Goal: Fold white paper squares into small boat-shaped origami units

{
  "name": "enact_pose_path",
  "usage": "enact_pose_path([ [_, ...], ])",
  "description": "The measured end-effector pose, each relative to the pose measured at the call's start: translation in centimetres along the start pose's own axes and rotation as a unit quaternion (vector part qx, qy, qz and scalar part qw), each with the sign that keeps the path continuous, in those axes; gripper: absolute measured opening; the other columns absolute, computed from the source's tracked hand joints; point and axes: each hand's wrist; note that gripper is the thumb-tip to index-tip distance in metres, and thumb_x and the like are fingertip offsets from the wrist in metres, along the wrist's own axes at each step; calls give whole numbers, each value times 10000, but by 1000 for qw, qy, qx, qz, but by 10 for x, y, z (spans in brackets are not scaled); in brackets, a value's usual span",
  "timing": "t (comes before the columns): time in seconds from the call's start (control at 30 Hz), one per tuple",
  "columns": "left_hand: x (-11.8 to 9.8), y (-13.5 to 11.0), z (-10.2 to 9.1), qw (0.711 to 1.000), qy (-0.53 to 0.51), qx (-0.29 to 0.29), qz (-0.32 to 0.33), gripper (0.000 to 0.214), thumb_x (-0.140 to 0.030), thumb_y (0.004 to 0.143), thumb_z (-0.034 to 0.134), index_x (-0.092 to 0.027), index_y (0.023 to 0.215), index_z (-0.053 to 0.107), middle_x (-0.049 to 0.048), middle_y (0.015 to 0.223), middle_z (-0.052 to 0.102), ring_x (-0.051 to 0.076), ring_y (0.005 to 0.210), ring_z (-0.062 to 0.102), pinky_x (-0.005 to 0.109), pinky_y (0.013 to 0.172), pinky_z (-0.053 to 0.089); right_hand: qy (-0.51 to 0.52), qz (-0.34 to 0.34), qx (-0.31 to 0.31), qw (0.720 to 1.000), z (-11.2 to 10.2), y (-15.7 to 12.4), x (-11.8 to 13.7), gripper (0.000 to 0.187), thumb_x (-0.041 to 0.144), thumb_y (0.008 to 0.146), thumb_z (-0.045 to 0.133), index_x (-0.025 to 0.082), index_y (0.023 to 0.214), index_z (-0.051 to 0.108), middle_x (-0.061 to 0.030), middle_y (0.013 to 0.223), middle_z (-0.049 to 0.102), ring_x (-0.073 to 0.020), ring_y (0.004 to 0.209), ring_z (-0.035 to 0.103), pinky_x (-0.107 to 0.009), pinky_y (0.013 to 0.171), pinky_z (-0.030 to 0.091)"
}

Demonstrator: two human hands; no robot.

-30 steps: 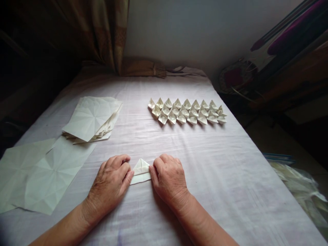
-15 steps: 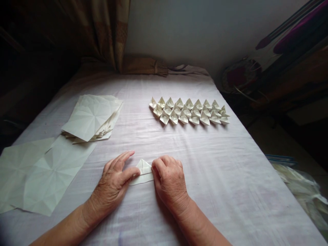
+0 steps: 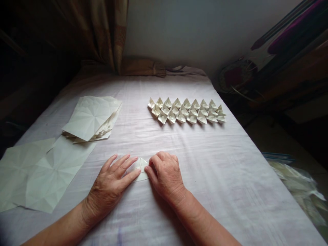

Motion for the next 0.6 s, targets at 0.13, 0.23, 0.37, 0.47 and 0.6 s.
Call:
enact_pose_path([
  [0.13, 10, -3, -8, 999, -4, 38, 26, 324, -120, 959, 455, -273, 1142, 674, 27, 1270, 668, 278, 1216, 570, 550, 1084, 353, 21, -7, -11, 1000, -1, -2, -10, 103, 256, 884, 618, 212, 799, 581, -7, 798, 613, -184, 787, 548, -326, 746, 310],
  [0.23, 17, -7, -12, 997, -12, 58, 39, 332, -119, 953, 469, -271, 1180, 657, 25, 1244, 683, 276, 1229, 564, 561, 1096, 336, 28, -13, -22, 999, -2, -3, -14, 95, 247, 885, 610, 214, 800, 583, -6, 797, 616, -183, 784, 549, -323, 745, 316],
  [0.37, 19, -9, -14, 997, -28, 58, 39, 329, -140, 956, 466, -267, 1200, 648, 21, 1201, 704, 242, 1229, 565, 526, 1130, 307, 50, -17, -30, 998, -2, -3, -16, 103, 207, 897, 559, 213, 797, 581, -7, 790, 624, -173, 772, 559, -311, 734, 324],
  [0.47, 11, -1, -16, 998, -40, 50, 19, 295, -144, 912, 507, -243, 1129, 680, 23, 1139, 726, 240, 1206, 581, 516, 1154, 280, 54, -25, -35, 998, -2, -4, -17, 109, 195, 901, 541, 212, 801, 583, -11, 797, 630, -174, 777, 559, -311, 733, 325],
  [0.6, -8, 16, -13, 999, -28, 46, 3, 148, -177, 862, 588, -199, 949, 706, 13, 1104, 729, 267, 1233, 558, 508, 1181, 239, 45, -31, -38, 998, -1, -4, -18, 102, 188, 898, 546, 207, 806, 583, -14, 806, 631, -181, 788, 560, -313, 736, 325],
])
Point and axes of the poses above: each hand's wrist, its own y-axis towards the middle knuckle, its own z-axis out of the palm, x = y × z
